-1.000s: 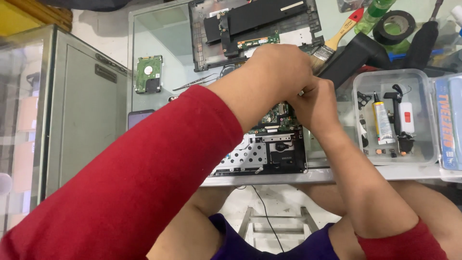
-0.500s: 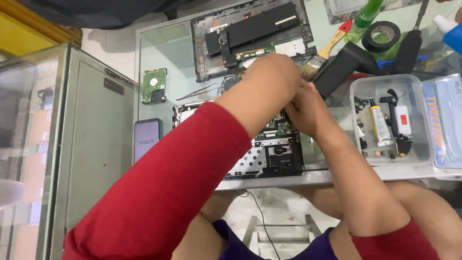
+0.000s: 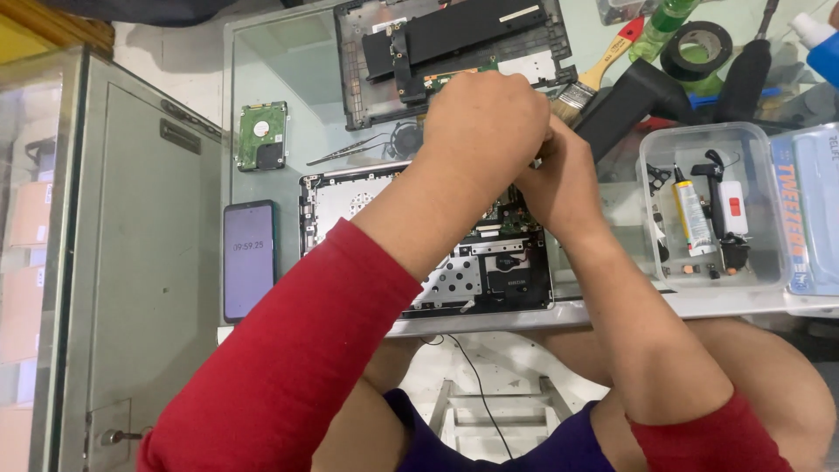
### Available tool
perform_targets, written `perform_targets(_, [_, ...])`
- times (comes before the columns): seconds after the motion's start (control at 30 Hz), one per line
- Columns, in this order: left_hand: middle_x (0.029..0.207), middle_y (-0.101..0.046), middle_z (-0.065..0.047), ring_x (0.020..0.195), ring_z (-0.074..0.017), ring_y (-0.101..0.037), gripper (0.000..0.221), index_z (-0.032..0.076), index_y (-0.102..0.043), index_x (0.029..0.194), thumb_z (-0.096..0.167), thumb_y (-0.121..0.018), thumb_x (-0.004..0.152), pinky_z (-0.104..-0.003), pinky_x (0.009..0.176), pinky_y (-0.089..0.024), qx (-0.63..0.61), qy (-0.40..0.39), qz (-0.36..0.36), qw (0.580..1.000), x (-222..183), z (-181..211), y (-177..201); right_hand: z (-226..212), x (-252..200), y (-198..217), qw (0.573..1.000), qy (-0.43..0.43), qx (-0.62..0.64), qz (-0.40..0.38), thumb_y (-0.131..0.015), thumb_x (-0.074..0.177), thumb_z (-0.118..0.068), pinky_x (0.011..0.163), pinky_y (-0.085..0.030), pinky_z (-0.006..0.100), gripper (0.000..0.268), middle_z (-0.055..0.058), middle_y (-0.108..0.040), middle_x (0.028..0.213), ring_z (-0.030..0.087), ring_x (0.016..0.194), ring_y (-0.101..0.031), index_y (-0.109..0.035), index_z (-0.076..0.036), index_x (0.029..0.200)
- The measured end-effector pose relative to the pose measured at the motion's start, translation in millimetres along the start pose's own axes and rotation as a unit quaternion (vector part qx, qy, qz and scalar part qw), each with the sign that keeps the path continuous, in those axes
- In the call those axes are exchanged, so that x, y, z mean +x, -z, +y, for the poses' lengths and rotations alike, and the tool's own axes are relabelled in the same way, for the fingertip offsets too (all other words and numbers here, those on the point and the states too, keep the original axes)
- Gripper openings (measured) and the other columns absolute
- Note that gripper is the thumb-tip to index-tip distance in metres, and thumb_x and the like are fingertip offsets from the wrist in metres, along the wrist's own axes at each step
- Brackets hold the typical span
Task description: Removing a motherboard from a laptop by unscrewing it and disconnecting all internal cables.
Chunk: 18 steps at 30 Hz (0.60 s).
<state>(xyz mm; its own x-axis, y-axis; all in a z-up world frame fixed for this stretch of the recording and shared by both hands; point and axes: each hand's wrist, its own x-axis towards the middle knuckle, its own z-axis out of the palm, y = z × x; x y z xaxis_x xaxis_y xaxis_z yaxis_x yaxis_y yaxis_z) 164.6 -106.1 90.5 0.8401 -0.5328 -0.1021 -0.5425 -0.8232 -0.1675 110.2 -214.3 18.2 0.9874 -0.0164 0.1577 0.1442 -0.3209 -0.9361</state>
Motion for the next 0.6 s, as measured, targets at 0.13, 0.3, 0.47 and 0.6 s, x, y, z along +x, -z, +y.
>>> perform_targets(0.13, [0.088,-0.074,-0.003,0.084,-0.032,-0.071,0.019,0.021,-0.078,0.085,0.021,-0.059,0.089,-0.043,0.06,-0.054,-0.017,0.042,0.055,0.997,-19.4,-5.6,2.6,15.5,2.5,9.2,0.998,0.001,0.057,-0.04,-0.068,0.092,0.001,0.064,-0.037,0.023,0.025,-0.008,-0.055,0.074,0.003,0.075,-0.044,-0.056,-0.013,0.075])
perform_targets(0.3, [0.083,-0.068,-0.016,0.072,-0.046,-0.068,0.028,0.004,-0.049,0.108,-0.003,-0.057,0.082,-0.057,0.054,-0.051,-0.153,-0.012,0.064,0.986,-43.4,-14.5,13.8,-13.0,2.7,19.2,0.978,0.0,0.006,-0.207,-0.043,0.102,-0.004,0.09,-0.049,0.032,0.029,0.006,-0.074,0.116,0.015,0.113,-0.064,-0.064,-0.006,0.122])
perform_targets(0.47, [0.071,-0.071,-0.004,0.065,-0.033,-0.072,0.004,0.012,-0.068,0.081,0.009,-0.069,0.079,-0.045,0.05,-0.055,-0.057,0.045,0.172,0.982,-28.0,-8.1,-16.7,4.9,5.8,8.1,0.997,0.04,0.005,-0.072,-0.067,0.086,0.002,0.072,-0.049,0.028,0.016,0.003,-0.068,0.092,0.012,0.083,-0.06,-0.063,-0.007,0.099])
perform_targets(0.6, [0.084,-0.068,-0.007,0.06,-0.0415,-0.069,0.026,0.011,-0.052,0.114,0.031,-0.056,0.099,-0.055,0.042,-0.05,-0.134,0.0,0.189,0.973,-39.9,-9.4,-2.1,30.1,10.6,21.2,0.993,0.068,-0.071,-0.062,-0.067,0.094,0.002,0.073,-0.046,0.03,0.019,0.001,-0.072,0.085,0.013,0.08,-0.062,-0.063,-0.009,0.079])
